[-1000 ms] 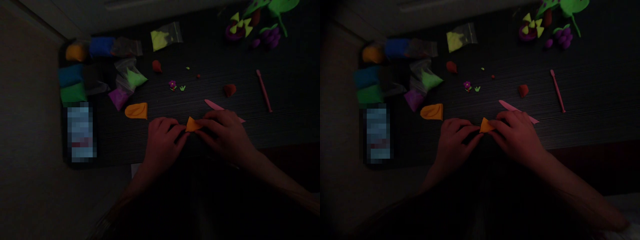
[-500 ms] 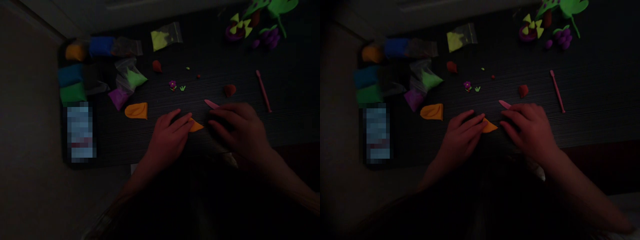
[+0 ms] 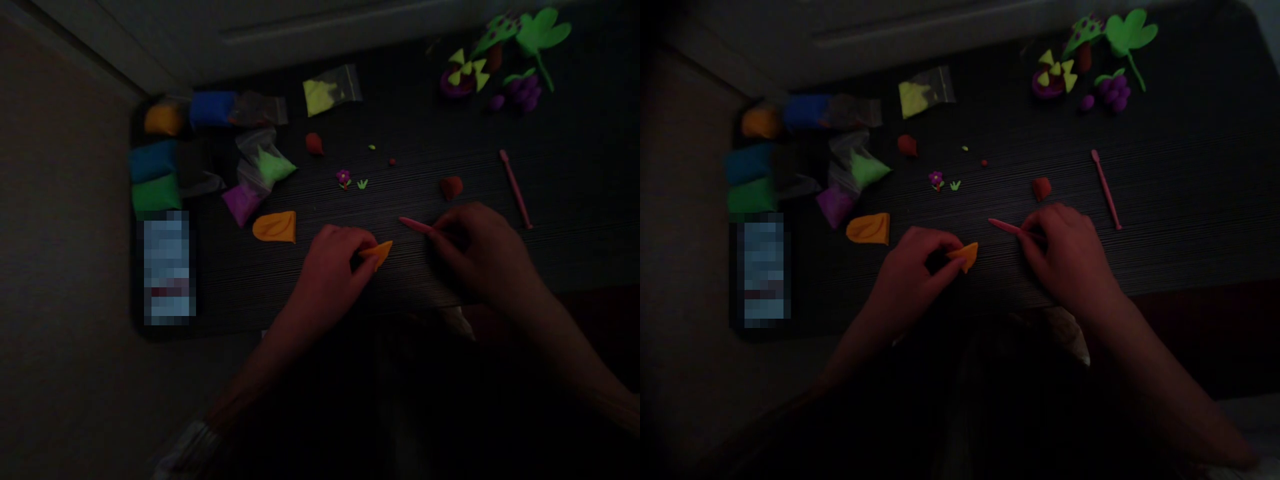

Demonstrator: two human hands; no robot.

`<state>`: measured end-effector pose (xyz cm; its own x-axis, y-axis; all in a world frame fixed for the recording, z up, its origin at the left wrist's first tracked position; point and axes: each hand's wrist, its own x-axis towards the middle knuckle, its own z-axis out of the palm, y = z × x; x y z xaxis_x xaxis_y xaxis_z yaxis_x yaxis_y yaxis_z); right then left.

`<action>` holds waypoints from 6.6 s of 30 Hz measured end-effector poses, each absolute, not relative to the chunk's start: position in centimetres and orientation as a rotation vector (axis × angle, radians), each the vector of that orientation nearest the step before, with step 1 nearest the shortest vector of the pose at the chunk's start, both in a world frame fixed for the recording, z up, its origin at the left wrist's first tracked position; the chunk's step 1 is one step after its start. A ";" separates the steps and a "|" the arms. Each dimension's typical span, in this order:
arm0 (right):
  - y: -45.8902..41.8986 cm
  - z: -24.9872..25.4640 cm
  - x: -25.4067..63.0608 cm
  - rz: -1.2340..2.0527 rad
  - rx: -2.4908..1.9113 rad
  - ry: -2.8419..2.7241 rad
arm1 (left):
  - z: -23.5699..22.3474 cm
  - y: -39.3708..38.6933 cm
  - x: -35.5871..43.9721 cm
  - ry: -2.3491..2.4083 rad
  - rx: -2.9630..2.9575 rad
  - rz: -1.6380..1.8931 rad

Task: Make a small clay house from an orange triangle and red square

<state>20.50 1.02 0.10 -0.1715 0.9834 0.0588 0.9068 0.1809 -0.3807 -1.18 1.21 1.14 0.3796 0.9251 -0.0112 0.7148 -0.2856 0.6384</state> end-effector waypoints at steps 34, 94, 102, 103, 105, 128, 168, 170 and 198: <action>-2.9 -0.1 16.0 0.258 -1.624 -2.385 | -0.3 -2.2 -1.6 1.289 2.623 0.176; -0.9 0.1 17.0 0.341 -1.509 -2.429 | -0.3 -2.2 -1.7 1.283 2.604 0.147; -1.3 -0.1 16.8 0.298 -1.568 -2.396 | -0.3 -2.2 -1.7 1.280 2.601 0.149; -1.3 -0.1 16.8 0.293 -1.577 -2.397 | -0.3 -2.2 -1.7 1.279 2.603 0.147; -1.4 -0.2 16.7 0.316 -1.567 -2.412 | -0.4 -2.2 -1.7 1.280 2.607 0.141; -2.9 -0.6 15.8 0.267 -1.676 -2.274 | -0.2 -2.6 -1.1 1.372 2.584 0.102; -4.2 -0.8 15.5 0.246 -1.695 -2.216 | -0.5 -3.1 -1.7 1.258 2.637 0.180; -4.2 -0.8 15.5 0.268 -1.677 -2.226 | -0.4 -3.1 -1.5 1.262 2.627 0.164; -3.3 -0.7 14.4 0.275 -1.690 -2.227 | -1.1 -2.9 -2.2 1.317 2.601 0.393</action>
